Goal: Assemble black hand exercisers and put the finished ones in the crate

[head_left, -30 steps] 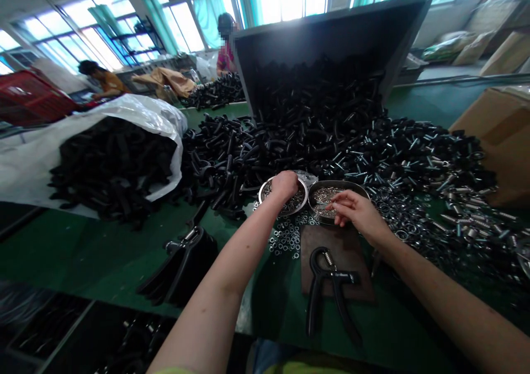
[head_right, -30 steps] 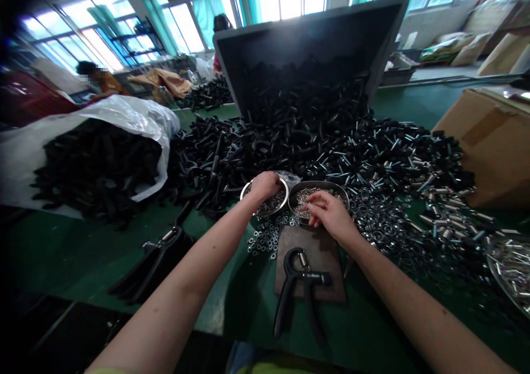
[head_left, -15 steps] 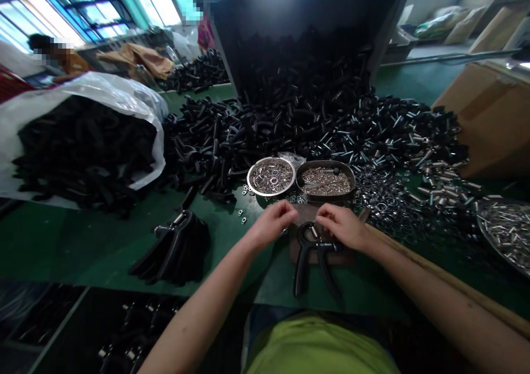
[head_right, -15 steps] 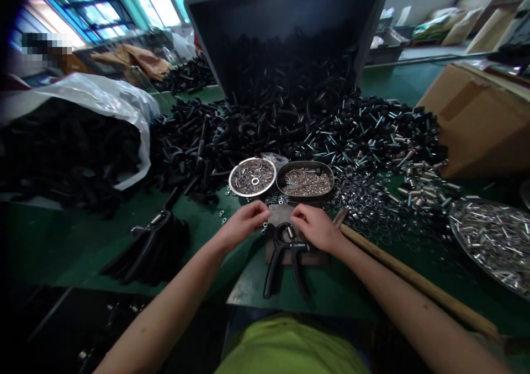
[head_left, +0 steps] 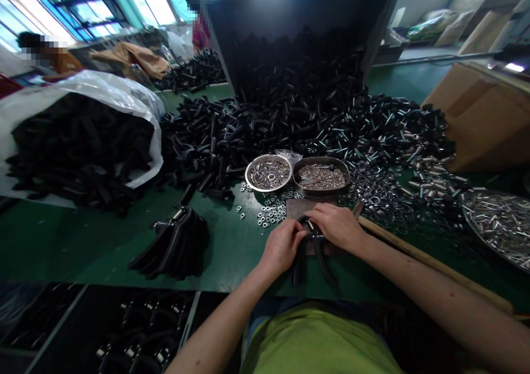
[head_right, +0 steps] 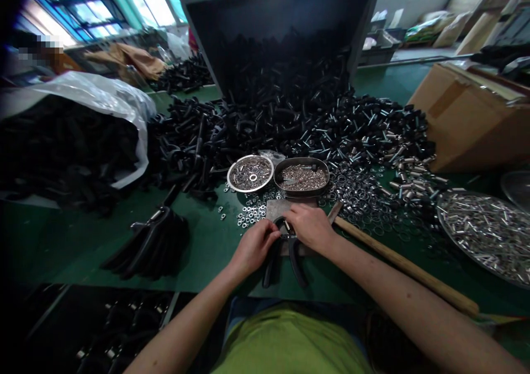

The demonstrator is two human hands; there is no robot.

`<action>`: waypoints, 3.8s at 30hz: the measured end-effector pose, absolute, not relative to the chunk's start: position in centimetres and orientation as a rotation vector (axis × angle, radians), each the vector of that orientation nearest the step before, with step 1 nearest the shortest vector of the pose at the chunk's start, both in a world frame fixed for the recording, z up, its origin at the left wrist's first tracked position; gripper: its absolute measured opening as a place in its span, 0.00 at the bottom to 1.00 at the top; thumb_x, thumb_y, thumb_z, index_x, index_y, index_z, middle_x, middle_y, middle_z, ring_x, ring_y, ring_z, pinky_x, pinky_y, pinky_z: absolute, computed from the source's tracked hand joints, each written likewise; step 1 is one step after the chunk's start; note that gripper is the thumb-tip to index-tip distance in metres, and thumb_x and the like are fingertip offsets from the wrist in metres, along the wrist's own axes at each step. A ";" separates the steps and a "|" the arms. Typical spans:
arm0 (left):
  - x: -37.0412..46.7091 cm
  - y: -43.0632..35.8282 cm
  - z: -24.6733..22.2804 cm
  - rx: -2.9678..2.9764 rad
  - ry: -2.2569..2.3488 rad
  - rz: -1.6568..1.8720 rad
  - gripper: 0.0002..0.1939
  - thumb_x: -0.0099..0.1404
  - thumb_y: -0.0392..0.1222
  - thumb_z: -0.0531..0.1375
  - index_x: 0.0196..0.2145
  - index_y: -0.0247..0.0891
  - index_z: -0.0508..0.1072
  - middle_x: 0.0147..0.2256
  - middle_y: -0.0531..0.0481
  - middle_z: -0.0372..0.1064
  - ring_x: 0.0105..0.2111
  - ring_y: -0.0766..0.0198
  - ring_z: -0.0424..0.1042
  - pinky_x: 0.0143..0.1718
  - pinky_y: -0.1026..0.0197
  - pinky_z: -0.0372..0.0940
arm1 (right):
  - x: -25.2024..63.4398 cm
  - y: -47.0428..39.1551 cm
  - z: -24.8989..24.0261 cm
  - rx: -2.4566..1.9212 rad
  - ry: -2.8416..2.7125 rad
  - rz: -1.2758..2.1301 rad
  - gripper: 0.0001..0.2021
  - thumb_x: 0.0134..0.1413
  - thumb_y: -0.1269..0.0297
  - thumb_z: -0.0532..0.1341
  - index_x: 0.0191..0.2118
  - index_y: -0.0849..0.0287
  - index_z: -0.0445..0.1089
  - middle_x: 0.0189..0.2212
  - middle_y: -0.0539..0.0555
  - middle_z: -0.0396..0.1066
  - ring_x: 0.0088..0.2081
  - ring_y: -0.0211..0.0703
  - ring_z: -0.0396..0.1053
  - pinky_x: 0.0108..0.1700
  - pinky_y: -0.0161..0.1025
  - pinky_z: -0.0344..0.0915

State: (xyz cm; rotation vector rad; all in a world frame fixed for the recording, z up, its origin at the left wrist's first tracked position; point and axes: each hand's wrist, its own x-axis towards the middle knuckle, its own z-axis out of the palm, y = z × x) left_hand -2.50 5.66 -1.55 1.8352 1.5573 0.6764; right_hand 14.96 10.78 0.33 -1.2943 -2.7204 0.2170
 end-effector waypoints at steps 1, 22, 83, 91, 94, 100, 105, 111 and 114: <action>-2.4 5.6 -1.6 1.862 1.555 0.670 0.04 0.64 0.40 0.54 0.32 0.40 0.66 0.32 0.51 0.68 0.34 0.63 0.67 0.34 0.63 0.59 | 15.8 10.5 0.4 -1.298 -2.675 0.187 0.12 0.61 0.64 0.50 0.46 0.54 0.69 0.40 0.54 0.71 0.43 0.44 0.66 0.39 0.37 0.60; -1.4 4.7 -1.3 2.552 1.579 0.371 0.09 0.67 0.38 0.50 0.36 0.44 0.69 0.36 0.49 0.68 0.37 0.60 0.65 0.32 0.62 0.59 | 20.9 6.9 1.3 -1.485 -2.257 0.450 0.19 0.63 0.64 0.46 0.57 0.53 0.60 0.52 0.55 0.69 0.49 0.46 0.69 0.49 0.45 0.66; 2.3 25.7 -1.0 2.387 1.733 0.127 0.15 0.59 0.37 0.60 0.43 0.28 0.73 0.45 0.35 0.70 0.47 0.53 0.69 0.50 0.58 0.61 | 19.0 15.3 -0.3 -1.311 -2.070 1.153 0.06 0.52 0.63 0.57 0.31 0.59 0.68 0.23 0.48 0.67 0.25 0.36 0.64 0.28 0.34 0.59; 2.4 25.8 -0.5 2.254 1.722 0.221 0.12 0.57 0.33 0.60 0.40 0.29 0.75 0.43 0.35 0.71 0.48 0.52 0.69 0.52 0.57 0.60 | 18.1 15.0 -1.5 -1.271 -2.254 1.034 0.06 0.52 0.65 0.57 0.30 0.60 0.70 0.31 0.52 0.69 0.35 0.40 0.66 0.38 0.37 0.61; 2.2 25.7 0.1 2.183 1.703 0.315 0.09 0.58 0.32 0.58 0.37 0.28 0.75 0.41 0.33 0.72 0.47 0.49 0.69 0.51 0.53 0.61 | 18.2 15.1 -1.5 -1.284 -2.282 1.015 0.06 0.53 0.66 0.57 0.30 0.60 0.69 0.31 0.52 0.69 0.35 0.40 0.66 0.38 0.37 0.61; 0.8 23.3 1.7 1.944 1.590 0.520 0.08 0.64 0.37 0.54 0.38 0.32 0.70 0.33 0.44 0.74 0.31 0.64 0.74 0.37 0.59 0.69 | 18.0 15.0 -1.5 -1.301 -2.377 0.935 0.05 0.54 0.67 0.57 0.31 0.60 0.68 0.31 0.51 0.69 0.34 0.39 0.66 0.37 0.34 0.60; -1.9 18.8 1.9 1.339 1.227 0.810 0.04 0.60 0.34 0.58 0.34 0.34 0.66 0.32 0.46 0.74 0.26 0.68 0.73 0.28 0.64 0.67 | 17.3 14.7 -0.6 -1.328 -2.495 0.788 0.03 0.54 0.69 0.57 0.31 0.60 0.67 0.32 0.53 0.67 0.35 0.41 0.65 0.37 0.36 0.58; -3.9 12.6 0.8 1.149 1.092 0.774 0.09 0.54 0.41 0.64 0.32 0.35 0.71 0.28 0.51 0.72 0.28 0.66 0.71 0.30 0.63 0.65 | 16.8 14.5 -0.1 -1.347 -2.560 0.720 0.01 0.52 0.68 0.59 0.33 0.57 0.67 0.32 0.51 0.68 0.34 0.40 0.66 0.35 0.35 0.57; -3.4 10.5 -0.4 1.439 1.167 0.691 0.09 0.53 0.44 0.65 0.29 0.36 0.75 0.27 0.51 0.70 0.30 0.65 0.69 0.34 0.61 0.63 | 17.7 13.6 0.0 -1.377 -2.511 0.643 0.08 0.53 0.66 0.60 0.41 0.56 0.66 0.36 0.51 0.68 0.37 0.41 0.66 0.38 0.37 0.60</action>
